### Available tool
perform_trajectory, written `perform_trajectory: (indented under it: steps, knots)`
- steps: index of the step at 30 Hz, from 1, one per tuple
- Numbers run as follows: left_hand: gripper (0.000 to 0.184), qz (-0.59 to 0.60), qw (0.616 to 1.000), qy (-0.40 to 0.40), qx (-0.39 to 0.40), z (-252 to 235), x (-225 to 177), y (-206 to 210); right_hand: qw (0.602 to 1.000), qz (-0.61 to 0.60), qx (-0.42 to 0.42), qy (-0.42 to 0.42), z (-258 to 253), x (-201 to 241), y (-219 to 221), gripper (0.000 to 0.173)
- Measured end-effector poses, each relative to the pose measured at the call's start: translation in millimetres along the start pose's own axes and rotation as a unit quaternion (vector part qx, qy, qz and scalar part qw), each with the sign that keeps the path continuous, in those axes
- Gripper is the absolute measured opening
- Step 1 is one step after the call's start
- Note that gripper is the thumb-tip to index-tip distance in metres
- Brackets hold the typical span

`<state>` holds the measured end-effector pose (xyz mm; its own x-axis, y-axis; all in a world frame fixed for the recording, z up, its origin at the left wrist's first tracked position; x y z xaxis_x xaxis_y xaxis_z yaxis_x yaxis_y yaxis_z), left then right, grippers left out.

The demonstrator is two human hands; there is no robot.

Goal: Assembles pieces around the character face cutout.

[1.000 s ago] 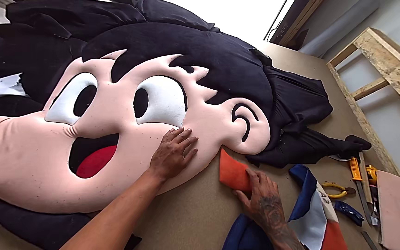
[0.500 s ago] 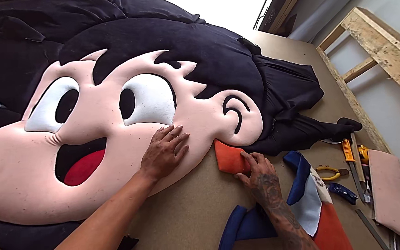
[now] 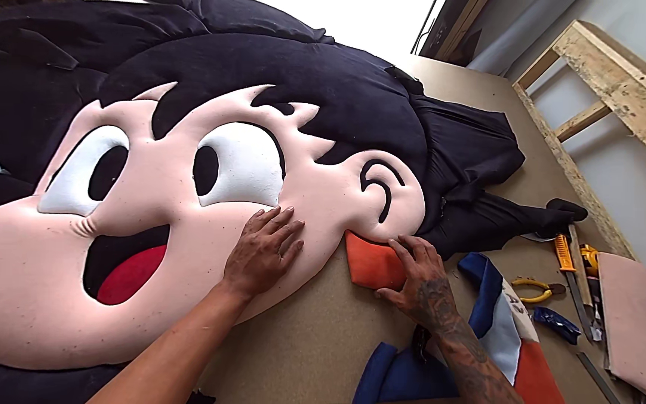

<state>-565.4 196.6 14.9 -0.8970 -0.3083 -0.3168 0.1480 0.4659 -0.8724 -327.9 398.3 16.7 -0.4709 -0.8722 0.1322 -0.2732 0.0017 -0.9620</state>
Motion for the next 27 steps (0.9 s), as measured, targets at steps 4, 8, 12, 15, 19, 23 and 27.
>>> perform_trajectory:
  steps: [4, 8, 12, 15, 19, 23, 27]
  knots:
    - [0.049, 0.001, 1.0, 0.005, -0.008, 0, 2, 1, 0.999, -0.012, 0.003, -0.046, -2, -14, 8, 0.11]
    - [0.049, -0.002, 1.0, -0.002, -0.01, 1, 4, 2, 0.994, -0.037, 0.023, -0.103, -6, -18, 12, 0.094]
    - [0.048, -0.006, 1.0, -0.005, -0.011, 2, 3, 2, 0.993, -0.028, 0.032, -0.109, -7, -15, 12, 0.09]
    - [0.048, -0.008, 1.0, -0.005, -0.012, 1, 4, 1, 0.993, -0.006, 0.046, -0.106, -8, -11, 13, 0.091]
    - [0.047, -0.01, 1.0, -0.008, -0.01, 2, 4, 1, 0.991, 0.022, 0.076, -0.108, -12, 6, 15, 0.093]
    - [0.045, -0.013, 1.0, -0.011, -0.007, 2, 4, -1, 0.993, 0.024, 0.076, -0.09, -8, 26, 15, 0.094]
    - [0.045, -0.011, 1.0, -0.011, -0.006, 2, 4, -1, 0.998, 0.022, 0.051, -0.008, 16, 43, 15, 0.102]
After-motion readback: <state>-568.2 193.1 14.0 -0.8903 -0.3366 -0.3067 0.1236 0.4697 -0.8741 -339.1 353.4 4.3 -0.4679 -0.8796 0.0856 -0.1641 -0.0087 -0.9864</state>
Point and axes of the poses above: each hand's wrist, its own z-axis away from the middle knuckle, its own y-axis out of the palm, x = y × z, the point moved 10 cm from there along -z, towards the middle knuckle, and after that the axes turned 4 degrees about y, right-handed, at the moved point
